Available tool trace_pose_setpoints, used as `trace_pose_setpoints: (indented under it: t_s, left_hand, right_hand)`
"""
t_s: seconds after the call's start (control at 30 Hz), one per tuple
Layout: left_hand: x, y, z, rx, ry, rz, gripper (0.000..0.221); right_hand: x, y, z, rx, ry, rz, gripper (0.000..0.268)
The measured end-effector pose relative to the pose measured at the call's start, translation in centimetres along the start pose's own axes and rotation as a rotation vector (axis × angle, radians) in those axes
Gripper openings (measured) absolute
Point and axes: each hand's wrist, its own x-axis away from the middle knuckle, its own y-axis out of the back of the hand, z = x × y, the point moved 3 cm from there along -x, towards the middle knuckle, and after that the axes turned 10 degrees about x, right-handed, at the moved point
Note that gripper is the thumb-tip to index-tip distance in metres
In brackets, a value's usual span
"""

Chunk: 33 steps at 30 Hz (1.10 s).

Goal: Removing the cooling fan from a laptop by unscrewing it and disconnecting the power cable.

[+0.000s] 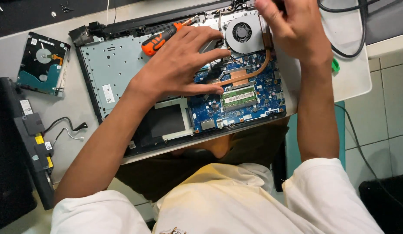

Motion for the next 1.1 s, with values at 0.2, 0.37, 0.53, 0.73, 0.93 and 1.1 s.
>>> trace_pose_setpoints:
  t_s: [0.2, 0.37, 0.53, 0.73, 0.93, 1.1]
  left_hand:
    - [0.2, -0.1, 0.0, -0.029, -0.052, -0.046, 0.07]
    - [0.2, -0.4, 0.2, -0.028, -0.045, -0.03, 0.073]
    - [0.3, -0.4, 0.4, -0.003, -0.05, -0.05, 0.072]
    - [0.3, -0.4, 0.4, 0.015, -0.037, -0.042, 0.072]
    - [0.2, -0.5, 0.3, 0.01, -0.025, -0.038, 0.072]
    - [0.3, -0.6, 0.5, 0.025, -0.035, -0.053, 0.071]
  right_hand:
    - [5.7, -0.3, 2.6, -0.079, 0.108, 0.014, 0.034]
    - [6.0, -0.1, 3.8, 0.095, 0.217, -0.012, 0.026]
    - [6.2, 0.0, 3.3, 0.067, 0.24, -0.026, 0.02]
    - [6.3, 0.4, 3.0, 0.06, 0.231, 0.002, 0.013]
    - [6.2, 0.4, 2.9, 0.094, 0.243, -0.002, 0.013]
    - [6.0, 0.4, 3.3, 0.13, 0.239, 0.006, 0.015]
